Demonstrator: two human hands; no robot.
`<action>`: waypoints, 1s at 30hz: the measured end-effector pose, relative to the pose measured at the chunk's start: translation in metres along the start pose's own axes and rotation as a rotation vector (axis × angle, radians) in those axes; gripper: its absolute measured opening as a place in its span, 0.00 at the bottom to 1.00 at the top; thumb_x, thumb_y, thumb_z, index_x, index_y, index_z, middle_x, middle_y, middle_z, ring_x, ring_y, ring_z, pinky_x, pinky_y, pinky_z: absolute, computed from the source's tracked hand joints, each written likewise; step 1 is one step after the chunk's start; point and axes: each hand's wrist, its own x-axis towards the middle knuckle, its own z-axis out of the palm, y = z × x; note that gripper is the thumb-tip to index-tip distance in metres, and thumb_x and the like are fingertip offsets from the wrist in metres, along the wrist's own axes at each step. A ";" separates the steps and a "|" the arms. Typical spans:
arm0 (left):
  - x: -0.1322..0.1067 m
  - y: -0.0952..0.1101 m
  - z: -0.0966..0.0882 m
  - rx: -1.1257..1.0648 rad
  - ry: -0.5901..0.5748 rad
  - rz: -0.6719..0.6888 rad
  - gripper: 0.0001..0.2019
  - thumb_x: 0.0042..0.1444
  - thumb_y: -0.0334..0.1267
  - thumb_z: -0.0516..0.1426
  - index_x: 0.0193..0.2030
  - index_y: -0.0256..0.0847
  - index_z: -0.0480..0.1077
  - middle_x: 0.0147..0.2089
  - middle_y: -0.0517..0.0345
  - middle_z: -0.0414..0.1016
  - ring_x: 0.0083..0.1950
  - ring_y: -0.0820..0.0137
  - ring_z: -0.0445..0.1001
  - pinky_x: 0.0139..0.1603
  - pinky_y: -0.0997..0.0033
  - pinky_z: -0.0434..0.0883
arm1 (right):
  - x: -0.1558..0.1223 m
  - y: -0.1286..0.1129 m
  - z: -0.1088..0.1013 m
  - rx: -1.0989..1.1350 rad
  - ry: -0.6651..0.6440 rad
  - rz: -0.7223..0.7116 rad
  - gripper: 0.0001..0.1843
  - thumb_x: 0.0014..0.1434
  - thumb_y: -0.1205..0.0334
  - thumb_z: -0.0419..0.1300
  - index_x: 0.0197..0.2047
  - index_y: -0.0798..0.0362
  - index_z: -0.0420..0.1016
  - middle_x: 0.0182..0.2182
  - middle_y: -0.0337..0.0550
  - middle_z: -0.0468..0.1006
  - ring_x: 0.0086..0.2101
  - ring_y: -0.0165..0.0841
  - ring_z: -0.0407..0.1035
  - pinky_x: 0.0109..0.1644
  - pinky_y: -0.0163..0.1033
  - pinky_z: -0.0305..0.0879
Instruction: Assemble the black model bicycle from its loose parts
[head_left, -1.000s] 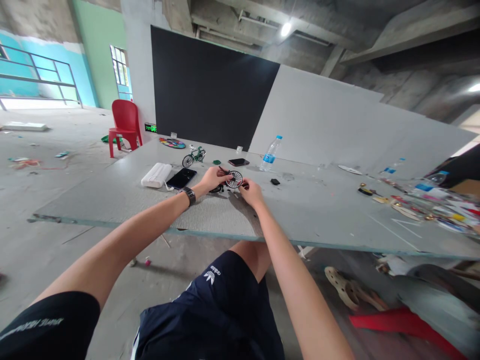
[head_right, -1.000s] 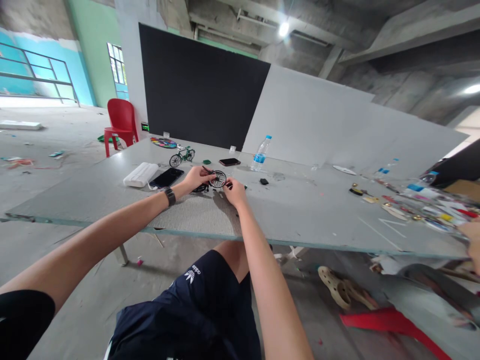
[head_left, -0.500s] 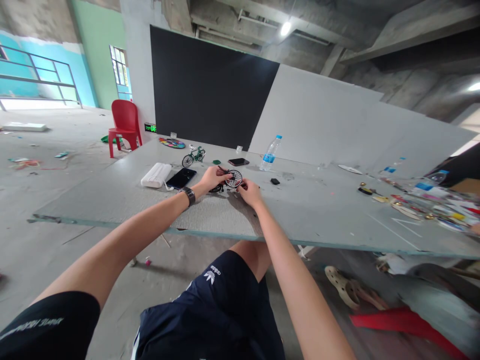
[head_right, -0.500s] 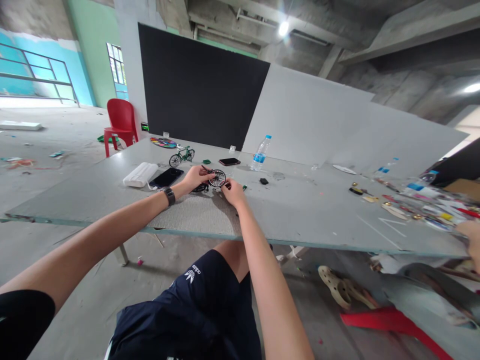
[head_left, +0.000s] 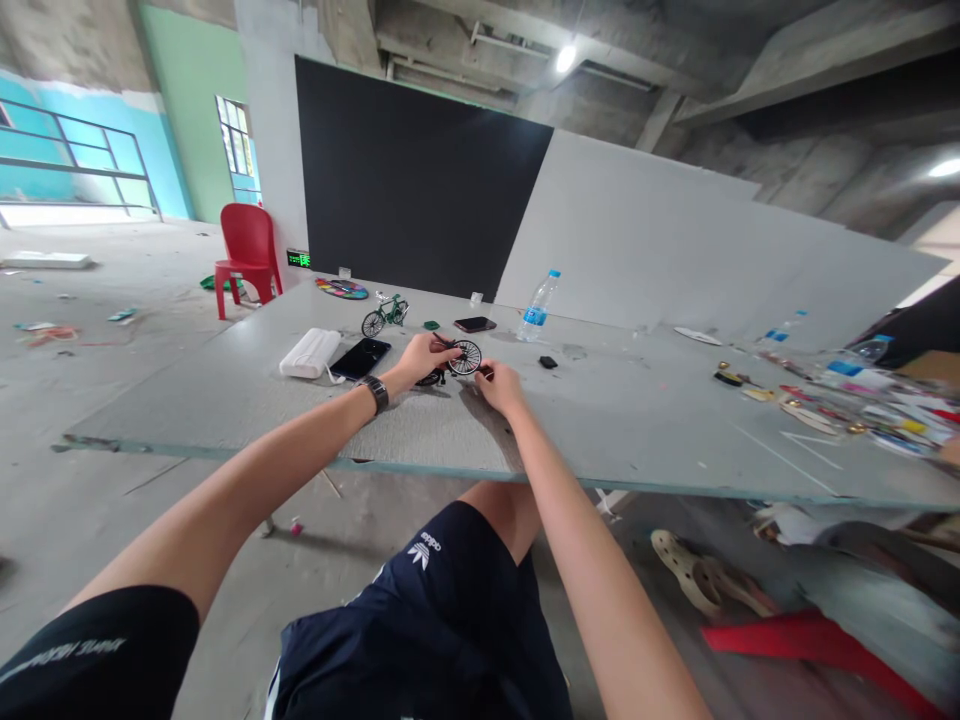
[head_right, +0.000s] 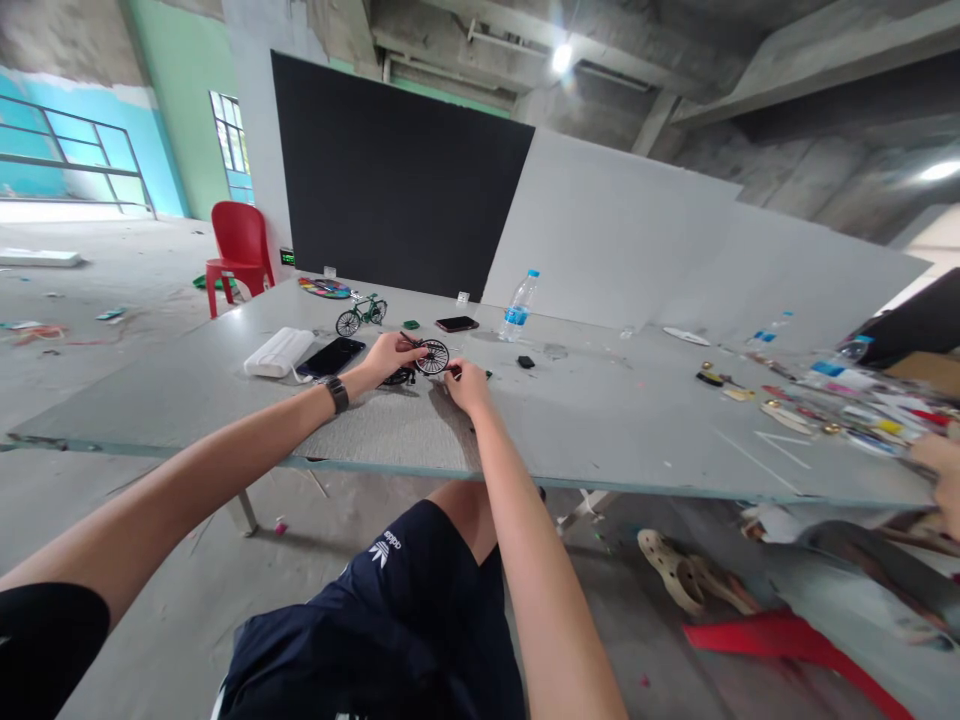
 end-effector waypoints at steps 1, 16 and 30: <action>0.000 0.000 0.000 0.001 -0.001 0.001 0.13 0.53 0.40 0.71 0.37 0.34 0.76 0.28 0.58 0.78 0.28 0.72 0.74 0.33 0.71 0.73 | -0.001 -0.001 0.000 -0.001 -0.011 -0.006 0.19 0.69 0.53 0.62 0.59 0.53 0.73 0.56 0.49 0.76 0.49 0.39 0.75 0.53 0.51 0.75; -0.004 0.006 0.002 -0.017 0.049 -0.017 0.11 0.53 0.36 0.70 0.37 0.34 0.76 0.31 0.55 0.81 0.31 0.70 0.78 0.37 0.69 0.75 | 0.003 0.002 0.002 0.234 0.090 0.037 0.20 0.69 0.53 0.62 0.59 0.53 0.73 0.55 0.49 0.76 0.49 0.39 0.75 0.52 0.51 0.75; -0.003 0.008 0.001 -0.015 0.069 -0.017 0.07 0.55 0.30 0.69 0.35 0.34 0.75 0.30 0.56 0.81 0.32 0.70 0.78 0.38 0.70 0.74 | -0.002 -0.017 -0.003 0.711 0.144 -0.083 0.35 0.49 0.38 0.70 0.33 0.43 0.46 0.29 0.36 0.75 0.35 0.39 0.80 0.43 0.47 0.78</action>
